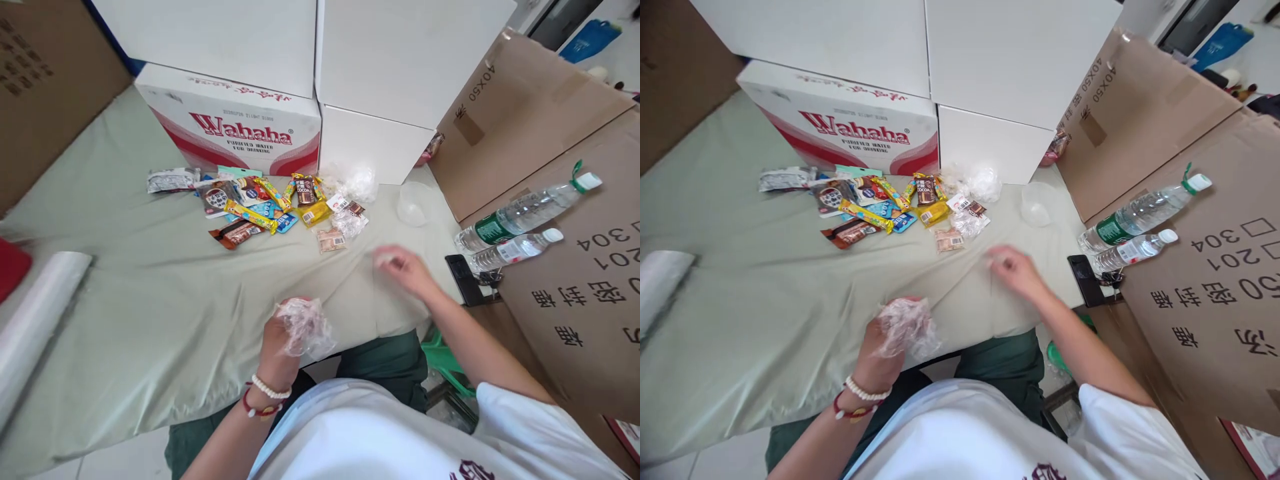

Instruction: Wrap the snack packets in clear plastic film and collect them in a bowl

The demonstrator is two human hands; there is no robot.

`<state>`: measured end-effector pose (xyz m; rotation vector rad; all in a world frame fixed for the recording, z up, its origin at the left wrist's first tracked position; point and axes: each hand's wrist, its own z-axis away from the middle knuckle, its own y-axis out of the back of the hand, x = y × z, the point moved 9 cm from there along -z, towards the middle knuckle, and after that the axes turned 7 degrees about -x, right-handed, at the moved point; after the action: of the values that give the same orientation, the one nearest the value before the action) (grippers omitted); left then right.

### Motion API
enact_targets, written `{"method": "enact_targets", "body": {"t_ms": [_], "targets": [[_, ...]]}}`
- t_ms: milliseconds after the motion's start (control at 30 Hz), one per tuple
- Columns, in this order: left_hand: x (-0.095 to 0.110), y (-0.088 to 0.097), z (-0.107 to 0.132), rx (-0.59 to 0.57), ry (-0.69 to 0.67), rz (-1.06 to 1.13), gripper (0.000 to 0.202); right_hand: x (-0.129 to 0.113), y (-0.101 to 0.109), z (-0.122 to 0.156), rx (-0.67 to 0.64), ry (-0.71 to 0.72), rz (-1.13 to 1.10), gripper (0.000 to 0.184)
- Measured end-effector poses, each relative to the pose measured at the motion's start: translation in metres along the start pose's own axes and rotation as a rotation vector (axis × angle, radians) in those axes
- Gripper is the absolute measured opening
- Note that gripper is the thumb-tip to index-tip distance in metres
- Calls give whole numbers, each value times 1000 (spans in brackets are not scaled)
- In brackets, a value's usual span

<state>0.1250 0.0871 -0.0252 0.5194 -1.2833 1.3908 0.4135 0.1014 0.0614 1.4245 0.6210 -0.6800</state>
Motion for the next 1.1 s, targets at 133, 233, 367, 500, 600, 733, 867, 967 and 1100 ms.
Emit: {"method": "enact_targets", "body": {"t_ms": [133, 233, 367, 500, 600, 733, 867, 967, 1100], "targets": [[9, 33, 13, 108, -76, 25, 38, 77, 127, -45, 553, -365, 432, 55], [18, 40, 17, 143, -121, 10, 31, 101, 141, -88, 518, -402, 436, 25], [22, 43, 13, 164, -92, 16, 30, 90, 122, -129, 455, -332, 425, 26], [23, 44, 10, 185, -87, 17, 31, 41, 88, -116, 491, -199, 380, 54], [23, 37, 6, 188, -98, -92, 24, -25, 17, -73, 245, 109, 151, 46], [17, 15, -3, 121, -70, -180, 20, -102, -100, 1, -271, 508, 13, 65], [5, 1, -6, 17, 32, -145, 29, -86, -107, 3, -133, 349, -301, 21], [-3, 8, -1, 23, 124, -174, 39, -35, -101, -9, -16, -47, -696, 34], [-8, 21, 8, 20, 160, -160, 41, -4, -107, -6, 35, -336, -804, 40]]}}
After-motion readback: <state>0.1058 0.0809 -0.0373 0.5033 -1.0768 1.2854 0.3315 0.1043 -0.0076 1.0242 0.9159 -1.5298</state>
